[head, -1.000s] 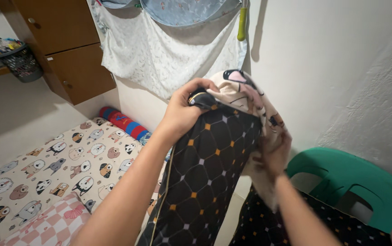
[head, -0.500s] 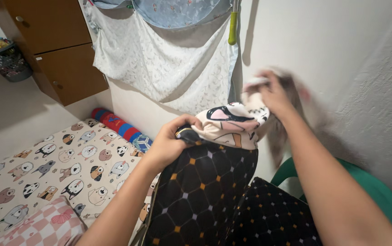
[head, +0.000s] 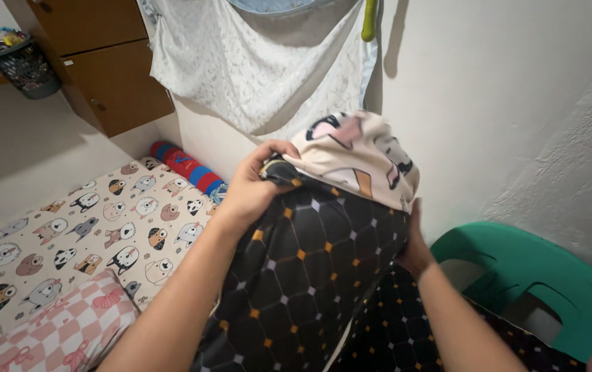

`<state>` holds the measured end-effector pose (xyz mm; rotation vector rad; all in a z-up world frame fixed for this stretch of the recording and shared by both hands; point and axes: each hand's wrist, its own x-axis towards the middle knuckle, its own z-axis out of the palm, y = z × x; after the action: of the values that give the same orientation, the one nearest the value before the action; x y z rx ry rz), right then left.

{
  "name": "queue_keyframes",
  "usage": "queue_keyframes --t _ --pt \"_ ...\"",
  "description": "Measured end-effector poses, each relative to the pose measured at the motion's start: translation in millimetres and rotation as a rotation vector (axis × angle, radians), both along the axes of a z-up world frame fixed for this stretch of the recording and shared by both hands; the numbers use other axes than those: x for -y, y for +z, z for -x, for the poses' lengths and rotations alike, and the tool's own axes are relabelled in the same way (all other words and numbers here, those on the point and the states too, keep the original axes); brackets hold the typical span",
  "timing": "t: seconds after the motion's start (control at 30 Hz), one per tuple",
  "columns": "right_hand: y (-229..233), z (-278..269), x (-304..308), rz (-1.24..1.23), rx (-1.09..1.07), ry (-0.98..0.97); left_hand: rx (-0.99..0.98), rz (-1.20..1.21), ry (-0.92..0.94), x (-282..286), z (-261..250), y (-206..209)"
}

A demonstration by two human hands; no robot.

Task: The person inserts a pillow into a pillowcase, aligns the corners, and smooths the fabric to fit the pillow properly.

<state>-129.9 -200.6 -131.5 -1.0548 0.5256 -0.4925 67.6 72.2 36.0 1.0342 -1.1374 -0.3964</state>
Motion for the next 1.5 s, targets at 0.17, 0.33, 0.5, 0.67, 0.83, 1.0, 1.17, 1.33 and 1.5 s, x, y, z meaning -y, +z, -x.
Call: queue_keyframes --t 0.17,0.33,0.5,0.67,0.83,1.0,1.17,1.33,1.5 --pt "31 -16 8 0.225 -0.29 -0.172 0.017 0.007 0.362 3 -34 2" --pt "113 -10 1 0.751 -0.67 -0.357 -0.073 -0.189 0.692 -3 -59 -5" --pt "190 33 -15 1.157 -1.05 -0.286 -0.174 -0.264 0.709 25 -65 -27" --pt "222 88 -2 1.204 -1.407 -0.207 -0.351 -0.485 0.598 95 -36 -80" --pt "139 162 61 1.14 -1.542 -0.204 -0.291 -0.505 0.499 153 19 -174" --pt "1 238 99 1.398 -1.601 0.078 -0.334 -0.787 0.437 150 84 -219" --pt "-13 254 34 0.769 -1.367 -0.382 -0.205 -0.825 0.481 142 120 -248" --pt "18 244 -13 0.87 -1.28 -0.474 -0.053 -0.636 0.541 138 131 -251" --pt "17 236 -9 1.098 -1.179 -0.444 0.26 -0.309 0.56 142 147 -205"
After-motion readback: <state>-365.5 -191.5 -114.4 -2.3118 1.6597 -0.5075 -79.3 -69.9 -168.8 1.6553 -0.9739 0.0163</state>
